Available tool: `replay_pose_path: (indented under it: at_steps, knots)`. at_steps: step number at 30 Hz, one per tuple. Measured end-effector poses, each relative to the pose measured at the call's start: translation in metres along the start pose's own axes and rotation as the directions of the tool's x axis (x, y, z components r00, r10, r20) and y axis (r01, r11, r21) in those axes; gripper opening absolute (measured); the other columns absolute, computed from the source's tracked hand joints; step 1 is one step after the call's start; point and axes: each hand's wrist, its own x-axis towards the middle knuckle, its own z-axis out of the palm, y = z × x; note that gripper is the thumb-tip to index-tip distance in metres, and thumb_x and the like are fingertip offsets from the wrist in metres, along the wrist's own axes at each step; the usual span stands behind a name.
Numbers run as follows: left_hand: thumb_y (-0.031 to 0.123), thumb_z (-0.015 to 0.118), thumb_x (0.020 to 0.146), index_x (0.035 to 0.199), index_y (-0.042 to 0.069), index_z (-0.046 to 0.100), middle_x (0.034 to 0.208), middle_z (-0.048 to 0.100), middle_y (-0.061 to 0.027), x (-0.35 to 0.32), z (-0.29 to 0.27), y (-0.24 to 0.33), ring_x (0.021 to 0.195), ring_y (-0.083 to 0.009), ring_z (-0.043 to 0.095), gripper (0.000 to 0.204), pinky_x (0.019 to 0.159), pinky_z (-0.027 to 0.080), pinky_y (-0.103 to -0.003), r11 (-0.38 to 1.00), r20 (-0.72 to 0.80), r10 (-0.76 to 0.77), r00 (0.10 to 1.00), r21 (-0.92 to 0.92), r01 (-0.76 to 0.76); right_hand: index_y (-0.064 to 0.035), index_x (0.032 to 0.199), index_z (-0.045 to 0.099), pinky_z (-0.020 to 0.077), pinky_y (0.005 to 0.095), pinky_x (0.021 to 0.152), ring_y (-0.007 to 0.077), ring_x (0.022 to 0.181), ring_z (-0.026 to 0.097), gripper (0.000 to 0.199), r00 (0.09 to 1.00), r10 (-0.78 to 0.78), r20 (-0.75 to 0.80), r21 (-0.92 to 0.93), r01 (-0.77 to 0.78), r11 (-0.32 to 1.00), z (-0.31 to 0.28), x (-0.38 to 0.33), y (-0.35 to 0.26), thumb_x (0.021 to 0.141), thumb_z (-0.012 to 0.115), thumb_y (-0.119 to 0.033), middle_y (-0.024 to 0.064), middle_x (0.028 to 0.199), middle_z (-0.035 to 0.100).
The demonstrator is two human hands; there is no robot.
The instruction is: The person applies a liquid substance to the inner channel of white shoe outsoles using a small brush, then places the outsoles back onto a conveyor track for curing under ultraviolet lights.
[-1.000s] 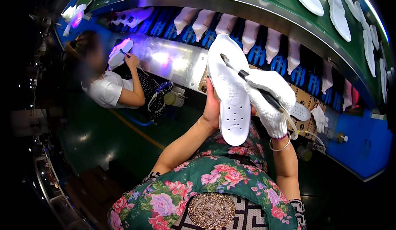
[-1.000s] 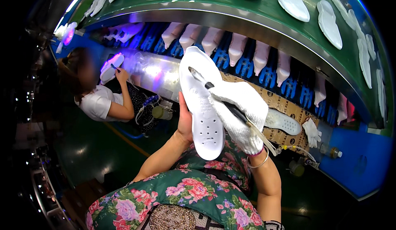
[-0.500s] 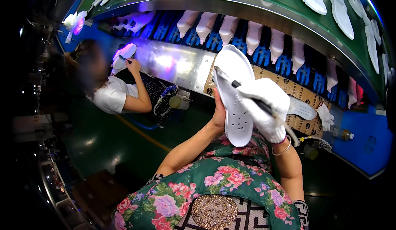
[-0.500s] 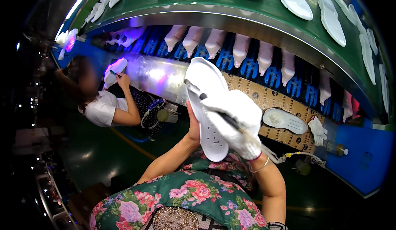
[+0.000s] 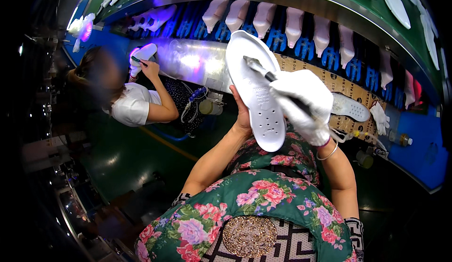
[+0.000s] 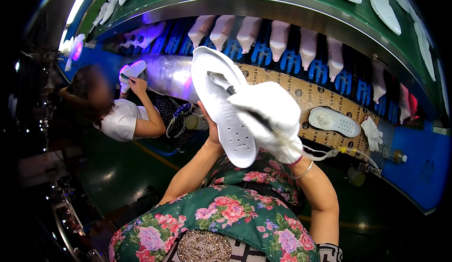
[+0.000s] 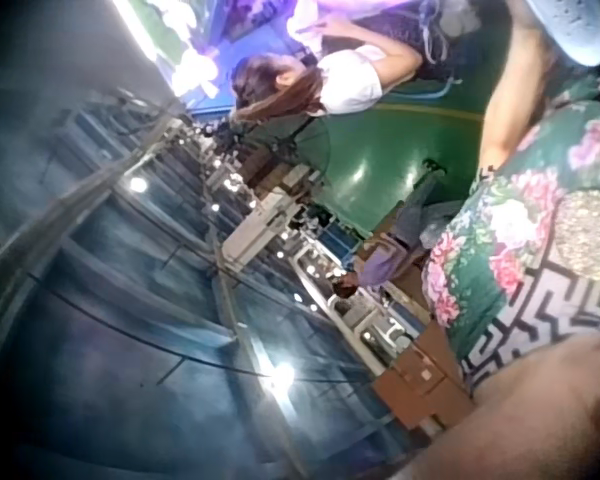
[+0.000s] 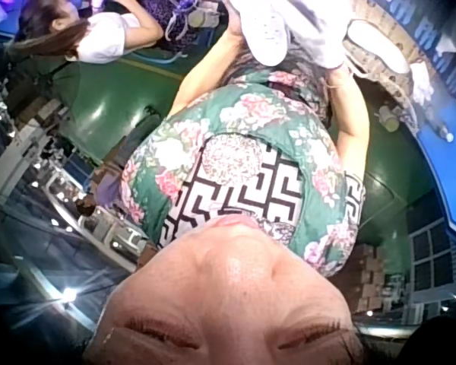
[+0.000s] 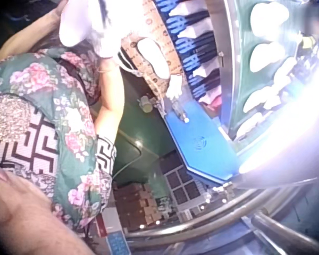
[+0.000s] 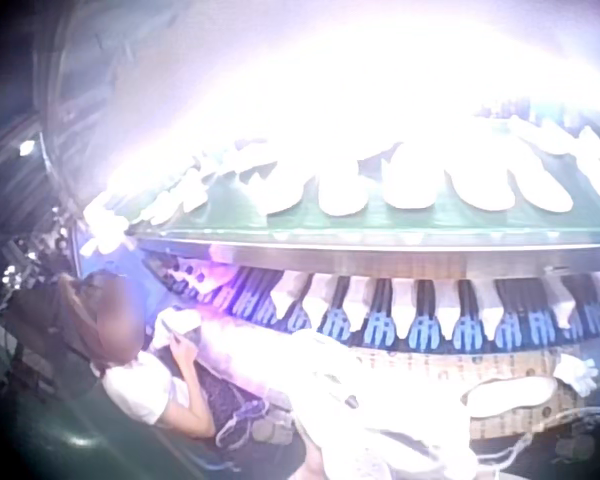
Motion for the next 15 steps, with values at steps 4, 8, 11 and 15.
replay_pose_path:
  at_steps: [4,8,11,15]
  knots:
    - [0.095,0.026,0.075,0.153,0.010,0.026,0.144,0.046,-0.0171,-0.002,-0.028,-0.007,0.130,-0.0307,0.051,0.115,0.108,0.045,-0.047,0.991,-0.128,-0.135,0.983,0.000,0.136,-0.0103,0.102,0.074,0.0520,0.0371,0.078,0.0277,0.088,0.068,0.032,0.931,-0.331,0.157,-0.153,0.354,0.923,0.016,-0.008,-0.011,0.071,0.076,-0.003,0.0073,0.099,0.073]
    - [0.095,0.029,0.074,0.153,0.010,0.025,0.143,0.046,-0.0172,-0.004,-0.040,-0.003,0.125,-0.0332,0.054,0.116,0.105,0.046,-0.049,0.998,-0.143,-0.051,0.988,0.038,0.058,-0.0094,0.095,0.076,0.0539,0.0346,0.076,0.0239,0.084,0.070,0.026,0.977,-0.125,0.175,0.108,0.107,0.988,0.006,-0.003,-0.014,0.070,0.079,-0.004,0.0078,0.098,0.075]
    - [0.096,0.029,0.074,0.152,0.009,0.027,0.141,0.047,-0.0191,0.006,-0.027,0.005,0.121,-0.0331,0.056,0.116,0.102,0.048,-0.047,0.997,-0.255,-0.012,0.967,-0.076,-0.008,-0.0102,0.097,0.075,0.0537,0.0345,0.075,0.0257,0.085,0.070,0.027,0.986,-0.142,0.089,-0.148,0.154,0.977,0.007,-0.005,-0.013,0.071,0.078,-0.005,0.0094,0.097,0.074]
    - [0.101,0.030,0.066,0.139,0.001,0.039,0.117,0.057,-0.0240,0.010,-0.041,0.012,0.102,-0.0333,0.062,0.124,0.086,0.054,-0.046,0.986,0.145,-0.074,0.987,-0.139,0.094,-0.0123,0.104,0.074,0.0524,0.0378,0.079,0.0284,0.089,0.069,0.034,0.943,-0.262,0.205,-0.082,0.283,0.956,0.020,-0.016,-0.017,0.071,0.077,-0.004,0.0097,0.102,0.073]
